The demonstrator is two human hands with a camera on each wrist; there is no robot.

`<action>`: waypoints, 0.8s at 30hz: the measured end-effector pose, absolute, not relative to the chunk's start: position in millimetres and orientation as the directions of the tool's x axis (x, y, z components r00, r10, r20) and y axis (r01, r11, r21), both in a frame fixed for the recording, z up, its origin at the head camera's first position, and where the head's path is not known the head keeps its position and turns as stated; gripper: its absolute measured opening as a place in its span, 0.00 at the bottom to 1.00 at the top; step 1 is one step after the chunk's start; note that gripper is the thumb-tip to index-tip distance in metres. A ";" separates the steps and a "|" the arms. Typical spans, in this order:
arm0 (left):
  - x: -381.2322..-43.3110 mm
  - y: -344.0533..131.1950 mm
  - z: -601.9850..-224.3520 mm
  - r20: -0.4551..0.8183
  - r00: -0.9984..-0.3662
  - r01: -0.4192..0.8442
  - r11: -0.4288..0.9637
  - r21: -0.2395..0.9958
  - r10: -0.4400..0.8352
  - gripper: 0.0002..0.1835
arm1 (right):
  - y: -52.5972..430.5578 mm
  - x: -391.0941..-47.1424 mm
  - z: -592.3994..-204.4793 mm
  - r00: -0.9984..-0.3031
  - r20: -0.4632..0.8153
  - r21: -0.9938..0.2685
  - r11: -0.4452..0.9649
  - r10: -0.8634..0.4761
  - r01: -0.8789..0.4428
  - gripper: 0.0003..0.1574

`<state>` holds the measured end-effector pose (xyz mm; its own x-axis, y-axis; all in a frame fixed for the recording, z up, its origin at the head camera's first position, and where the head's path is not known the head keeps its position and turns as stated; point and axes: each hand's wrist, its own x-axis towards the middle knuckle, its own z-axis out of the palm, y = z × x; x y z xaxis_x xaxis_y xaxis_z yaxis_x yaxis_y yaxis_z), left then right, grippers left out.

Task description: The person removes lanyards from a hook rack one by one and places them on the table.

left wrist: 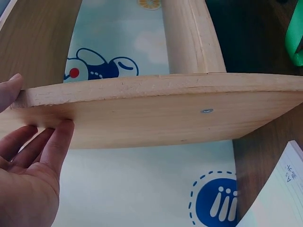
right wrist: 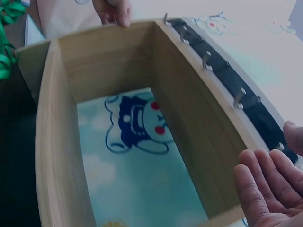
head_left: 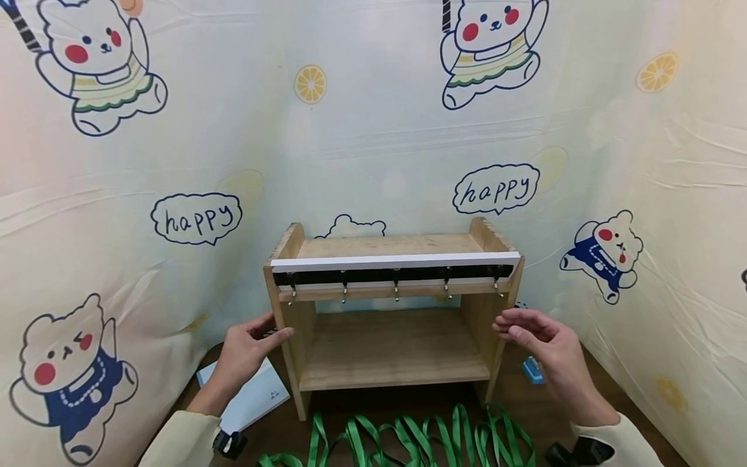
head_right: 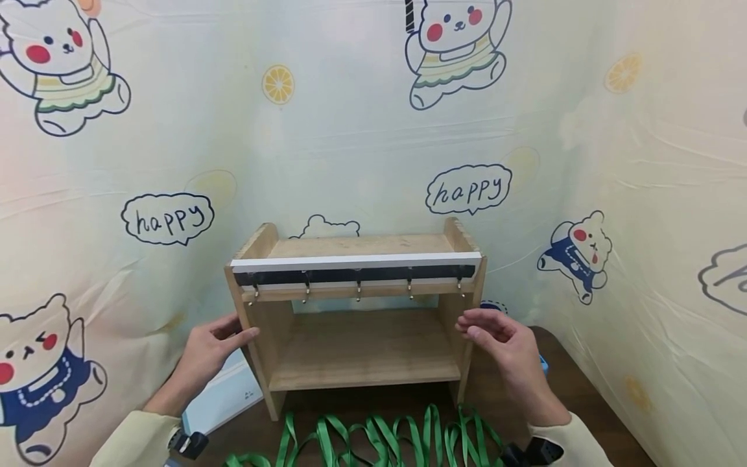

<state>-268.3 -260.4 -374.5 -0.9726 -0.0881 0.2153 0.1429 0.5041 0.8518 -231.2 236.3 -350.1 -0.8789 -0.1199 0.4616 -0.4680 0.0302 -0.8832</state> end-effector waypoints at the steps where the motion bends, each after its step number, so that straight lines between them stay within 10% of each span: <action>1: -267.9 -259.9 -374.7 0.218 -0.972 0.145 0.503 0.852 -0.088 0.40 | 239.8 -231.6 -350.5 -0.881 0.459 -0.885 0.026 -0.112 -0.465 0.18; 24: -243.8 -285.1 -380.0 0.249 -0.963 0.171 0.474 0.864 -0.107 0.34 | 287.3 -247.1 -358.1 -0.884 0.468 -0.878 -0.116 -0.007 -0.464 0.18</action>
<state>-243.8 -285.1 -380.0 -0.9627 -0.1066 0.2488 0.1708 0.4738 0.8639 -247.1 287.3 -358.1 -0.8838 -0.0072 0.4678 -0.4639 -0.1162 -0.8782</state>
